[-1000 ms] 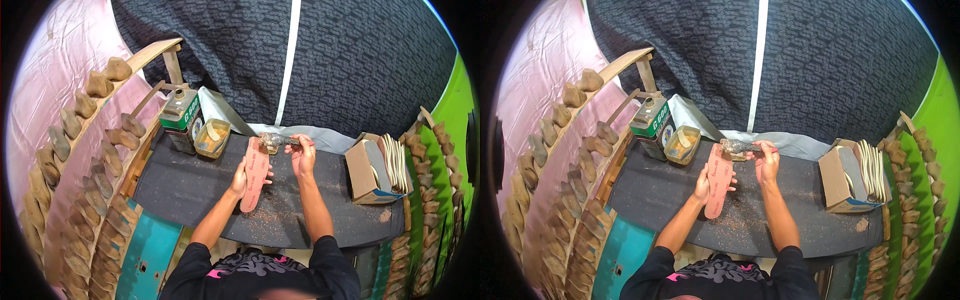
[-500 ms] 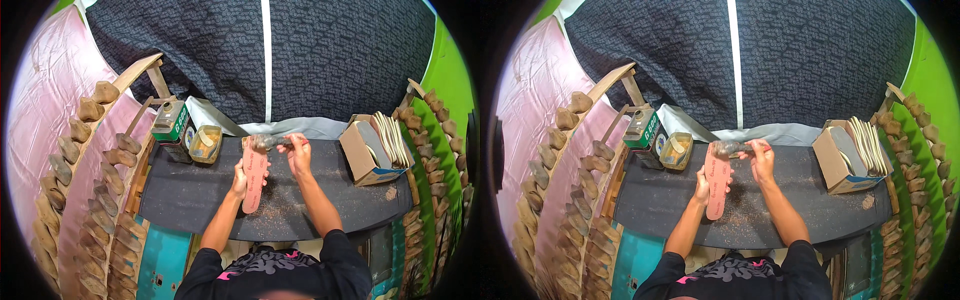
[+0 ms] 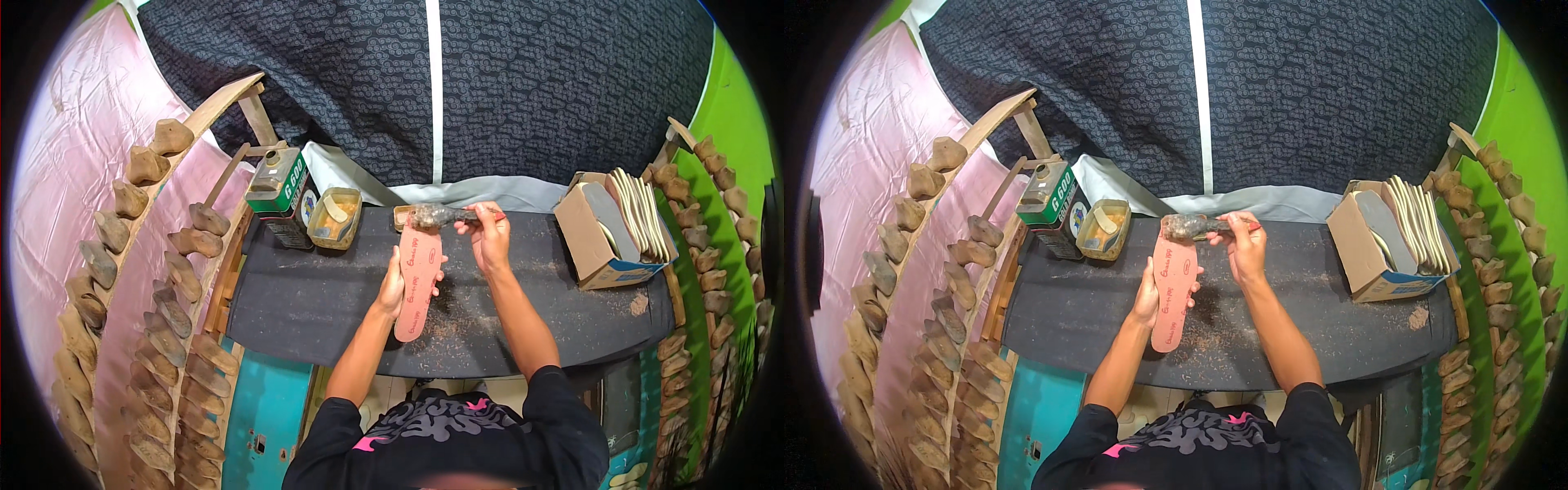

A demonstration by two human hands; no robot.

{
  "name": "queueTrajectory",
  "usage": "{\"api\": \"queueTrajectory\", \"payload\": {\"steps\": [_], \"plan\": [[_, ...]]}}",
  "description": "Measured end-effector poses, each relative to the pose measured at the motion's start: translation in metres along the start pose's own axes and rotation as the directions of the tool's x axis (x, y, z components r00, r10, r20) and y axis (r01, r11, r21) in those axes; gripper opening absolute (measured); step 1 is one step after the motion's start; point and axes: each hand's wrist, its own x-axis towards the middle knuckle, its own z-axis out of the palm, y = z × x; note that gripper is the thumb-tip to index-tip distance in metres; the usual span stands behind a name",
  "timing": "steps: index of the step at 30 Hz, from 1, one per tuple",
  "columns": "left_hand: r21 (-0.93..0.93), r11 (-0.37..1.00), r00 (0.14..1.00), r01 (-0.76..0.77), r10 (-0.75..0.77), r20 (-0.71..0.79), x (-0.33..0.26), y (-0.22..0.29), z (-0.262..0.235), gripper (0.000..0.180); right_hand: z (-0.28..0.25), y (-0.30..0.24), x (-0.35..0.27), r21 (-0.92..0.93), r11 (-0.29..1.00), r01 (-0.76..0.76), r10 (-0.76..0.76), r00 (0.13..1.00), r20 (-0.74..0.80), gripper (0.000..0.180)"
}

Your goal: Applying adhesive to shoe insoles using a brush in a manufacturing setting.

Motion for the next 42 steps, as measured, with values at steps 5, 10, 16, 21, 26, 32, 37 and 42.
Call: {"api": "queueTrajectory", "payload": {"steps": [5, 10, 16, 21, 26, 32, 37, 42], "plan": [[-0.056, 0.998, 1.0, 0.008, -0.009, -0.016, -0.003, -0.004, -0.011, 0.074, -0.002, 0.01, -0.045, -0.019, 0.987, -0.159, 0.159, 0.967, 0.199, 0.015], [-0.075, 0.996, 0.999, 0.047, -0.048, -0.011, -0.005, -0.019, -0.013, 0.07, -0.022, 0.006, -0.052, -0.046, 0.982, -0.181, 0.186, 0.97, 0.159, 0.016], [-0.181, 0.981, 0.995, 0.074, -0.061, 0.079, -0.001, -0.023, 0.008, 0.069, -0.033, -0.007, -0.044, 0.021, 0.999, -0.029, 0.03, 0.997, -0.065, 0.017], [-0.276, 0.953, 0.992, 0.125, -0.116, 0.049, 0.008, -0.028, 0.001, 0.074, -0.053, -0.012, -0.075, -0.104, 0.975, -0.195, 0.214, 0.952, 0.22, 0.017], [-0.249, 0.958, 0.986, 0.145, -0.12, 0.113, 0.007, -0.039, 0.011, 0.071, -0.055, -0.032, -0.07, -0.115, 0.988, -0.103, 0.114, 0.989, 0.098, 0.015], [-0.294, 0.949, 0.992, 0.113, -0.089, 0.091, 0.02, -0.036, 0.022, 0.071, -0.06, -0.038, -0.057, -0.081, 0.995, -0.058, 0.065, 0.994, 0.089, 0.015], [-0.293, 0.956, 1.0, 0.018, -0.02, -0.003, 0.026, -0.03, 0.008, 0.07, -0.068, -0.022, -0.079, -0.125, 0.971, -0.203, 0.227, 0.947, 0.225, 0.009], [-0.309, 0.948, 0.997, 0.078, -0.077, 0.018, 0.019, -0.025, 0.019, 0.065, -0.043, -0.021, -0.057, -0.041, 0.992, -0.122, 0.127, 0.981, 0.144, 0.009]]}}
